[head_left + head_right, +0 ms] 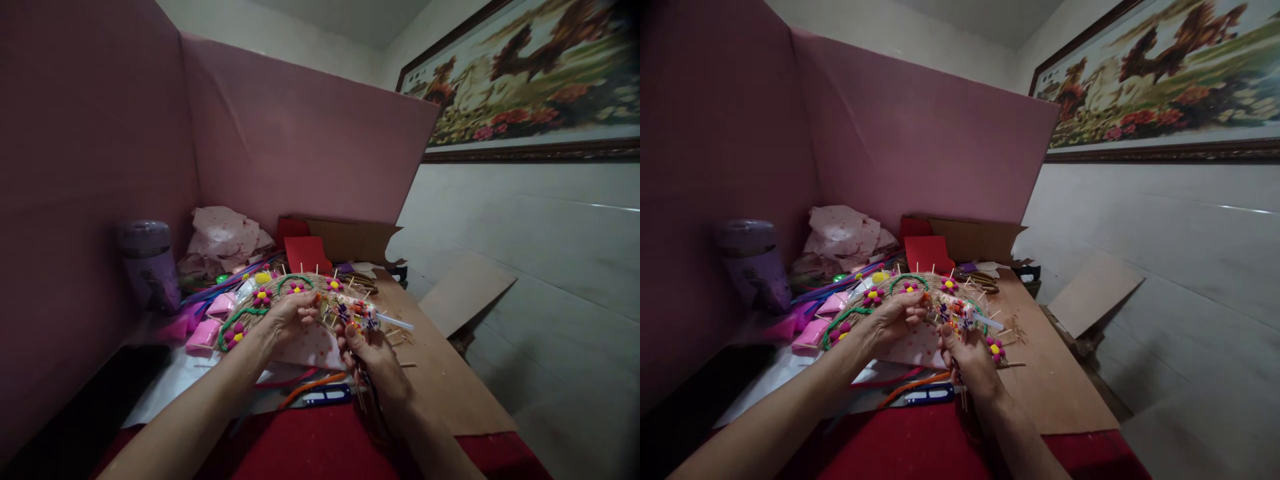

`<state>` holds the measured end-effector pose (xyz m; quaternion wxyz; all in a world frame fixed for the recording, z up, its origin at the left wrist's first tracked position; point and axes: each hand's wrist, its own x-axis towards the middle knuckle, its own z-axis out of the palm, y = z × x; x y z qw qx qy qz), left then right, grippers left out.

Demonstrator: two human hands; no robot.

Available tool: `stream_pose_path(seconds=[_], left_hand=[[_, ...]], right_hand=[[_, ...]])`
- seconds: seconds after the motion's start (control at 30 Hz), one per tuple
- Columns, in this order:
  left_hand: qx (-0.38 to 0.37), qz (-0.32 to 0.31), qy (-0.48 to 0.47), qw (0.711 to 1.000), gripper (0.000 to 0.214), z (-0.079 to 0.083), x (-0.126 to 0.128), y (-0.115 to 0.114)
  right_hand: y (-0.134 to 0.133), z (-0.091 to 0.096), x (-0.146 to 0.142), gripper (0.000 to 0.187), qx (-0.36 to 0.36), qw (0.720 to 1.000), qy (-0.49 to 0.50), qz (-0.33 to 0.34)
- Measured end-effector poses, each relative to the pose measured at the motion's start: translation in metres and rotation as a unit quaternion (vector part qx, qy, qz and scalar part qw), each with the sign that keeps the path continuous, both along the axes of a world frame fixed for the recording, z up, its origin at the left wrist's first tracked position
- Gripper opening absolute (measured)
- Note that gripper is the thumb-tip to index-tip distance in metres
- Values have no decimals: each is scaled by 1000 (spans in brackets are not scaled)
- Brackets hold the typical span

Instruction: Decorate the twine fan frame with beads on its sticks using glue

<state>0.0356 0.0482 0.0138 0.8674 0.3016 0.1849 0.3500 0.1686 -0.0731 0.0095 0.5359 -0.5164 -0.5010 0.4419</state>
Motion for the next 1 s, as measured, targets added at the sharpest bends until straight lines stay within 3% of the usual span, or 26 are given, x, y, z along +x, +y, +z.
stream_pose_path(seconds=[0.2,0.37,0.63,1.0], left_hand=[[31,-5,-2,1000,7,-3,1,2],[14,-11,8,1000,2,2,0,1],[18,0,8,1000,21,2,-1,0],[26,-13,-22,999,12,1,0,0]], right_hand=[[3,-3,-1,47,-11,1000,-4,-4],[4,-5,0,49,-10,1000,-5,-6],[1,-7,-1,45,-1,1000,2,-7],[0,-3,-4,48,-12,1000,4,-19]])
